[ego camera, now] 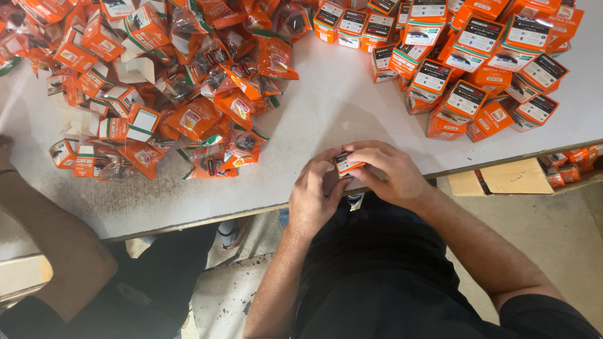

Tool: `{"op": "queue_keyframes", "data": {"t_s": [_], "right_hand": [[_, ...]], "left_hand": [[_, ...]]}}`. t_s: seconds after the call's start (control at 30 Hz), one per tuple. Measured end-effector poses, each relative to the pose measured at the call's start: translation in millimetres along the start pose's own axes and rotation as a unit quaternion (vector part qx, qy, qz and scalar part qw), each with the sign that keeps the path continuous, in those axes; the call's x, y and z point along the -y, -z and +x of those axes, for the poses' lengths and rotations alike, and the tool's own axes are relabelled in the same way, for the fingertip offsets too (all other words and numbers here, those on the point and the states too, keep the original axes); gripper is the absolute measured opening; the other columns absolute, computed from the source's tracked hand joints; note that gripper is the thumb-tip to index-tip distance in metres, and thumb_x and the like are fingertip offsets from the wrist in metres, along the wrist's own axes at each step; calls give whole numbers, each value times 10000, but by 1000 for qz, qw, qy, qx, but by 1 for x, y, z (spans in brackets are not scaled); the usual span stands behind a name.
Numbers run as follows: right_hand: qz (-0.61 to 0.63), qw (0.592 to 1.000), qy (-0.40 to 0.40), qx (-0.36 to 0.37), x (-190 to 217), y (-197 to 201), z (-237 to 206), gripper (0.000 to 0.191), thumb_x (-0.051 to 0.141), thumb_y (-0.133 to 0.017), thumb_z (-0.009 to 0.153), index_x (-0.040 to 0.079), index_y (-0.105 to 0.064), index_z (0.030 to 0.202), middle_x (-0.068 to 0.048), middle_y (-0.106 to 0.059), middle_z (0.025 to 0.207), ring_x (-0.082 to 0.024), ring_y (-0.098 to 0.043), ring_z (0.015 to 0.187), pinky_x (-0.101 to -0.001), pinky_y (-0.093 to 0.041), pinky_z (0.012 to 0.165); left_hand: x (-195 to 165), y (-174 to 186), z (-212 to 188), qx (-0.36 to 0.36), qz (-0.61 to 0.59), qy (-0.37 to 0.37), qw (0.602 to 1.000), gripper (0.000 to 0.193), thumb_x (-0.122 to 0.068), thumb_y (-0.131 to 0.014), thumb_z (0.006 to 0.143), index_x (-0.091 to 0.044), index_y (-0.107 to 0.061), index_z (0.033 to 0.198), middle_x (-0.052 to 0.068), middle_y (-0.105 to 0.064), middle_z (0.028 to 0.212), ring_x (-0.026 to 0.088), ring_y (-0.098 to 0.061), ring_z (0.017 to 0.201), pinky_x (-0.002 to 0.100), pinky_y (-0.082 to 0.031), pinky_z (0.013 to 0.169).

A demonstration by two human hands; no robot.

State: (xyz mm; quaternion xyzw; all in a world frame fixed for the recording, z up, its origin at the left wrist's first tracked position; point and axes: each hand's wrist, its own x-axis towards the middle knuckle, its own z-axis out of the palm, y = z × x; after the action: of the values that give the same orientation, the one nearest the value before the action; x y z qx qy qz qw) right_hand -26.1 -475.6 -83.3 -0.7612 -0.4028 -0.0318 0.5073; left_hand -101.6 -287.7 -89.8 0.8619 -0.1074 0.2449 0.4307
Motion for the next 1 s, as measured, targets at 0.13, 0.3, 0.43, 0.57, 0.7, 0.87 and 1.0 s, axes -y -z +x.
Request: {"op": "queue_keyframes", "data": {"t_s": [0.13, 0.3, 0.43, 0.57, 0.7, 0.87, 1.0], "right_hand": [[17, 1000, 10, 23, -1, 3, -1, 239, 47, -730, 930, 70, -664, 1158, -125, -649, 1301, -292, -683, 1117, -369, -578, 899], [-33, 995, 76, 49, 2, 10, 0, 252, 51, -732, 926, 88, -649, 1161, -142, -618, 1361, -318, -638, 1149, -398, -539, 937], [-52, 993, 87, 53, 3, 11, 0, 272, 72, -717, 934, 66, -652, 1198, -147, -604, 1404, -332, -622, 1211, -424, -519, 999], [-153, 979, 128, 47, 4, 11, -5, 334, 154, -749, 888, 52, -647, 1190, -168, -586, 1403, -371, -603, 1209, -460, -495, 992], [-275, 948, 158, 7, 13, 18, -11, 262, 76, -737, 887, 105, -683, 1142, -128, -626, 1382, -309, -601, 1154, -468, -460, 944], [-535, 835, -11, -130, 21, 46, -15, 315, 148, -805, 854, 138, -706, 1152, -118, -636, 1369, -383, -495, 1211, -532, -350, 1002], [-400, 898, 65, -171, 27, 44, -31, 327, 72, -808, 973, 80, -690, 1278, -132, -579, 1431, -362, -476, 1265, -518, -374, 1092]], "left_hand": [[-3, 2, 0, 5, 22, -25, 999, 459, -68, -847, 847, -96, -526, 1173, 141, -640, 1329, 355, -683, 1179, 419, -598, 940], [-2, 3, -3, 13, 93, -78, 993, 352, -62, -818, 860, -112, -585, 1120, 148, -568, 1393, 367, -659, 1196, 437, -593, 955], [2, 1, -4, 21, 89, -87, 992, 369, -31, -818, 847, -84, -595, 1136, 149, -553, 1408, 377, -647, 1230, 435, -597, 967], [2, 3, -1, 48, 120, -115, 985, 380, -31, -815, 787, -77, -592, 1090, 155, -559, 1408, 407, -598, 1310, 489, -543, 1045], [-10, 10, 3, 73, 78, -98, 989, 408, -16, -771, 763, -87, -620, 1136, 198, -535, 1409, 465, -507, 1372, 534, -486, 1121], [-12, 55, 14, -32, 183, -74, 980, 434, -39, -759, 787, -82, -607, 1191, 210, -514, 1409, 448, -525, 1298, 540, -493, 1025], [25, 120, 29, -2, 372, 45, 927, 482, -50, -718, 749, -97, -658, 1225, 154, -659, 1216, 379, -637, 1105, 532, -519, 935]]}}
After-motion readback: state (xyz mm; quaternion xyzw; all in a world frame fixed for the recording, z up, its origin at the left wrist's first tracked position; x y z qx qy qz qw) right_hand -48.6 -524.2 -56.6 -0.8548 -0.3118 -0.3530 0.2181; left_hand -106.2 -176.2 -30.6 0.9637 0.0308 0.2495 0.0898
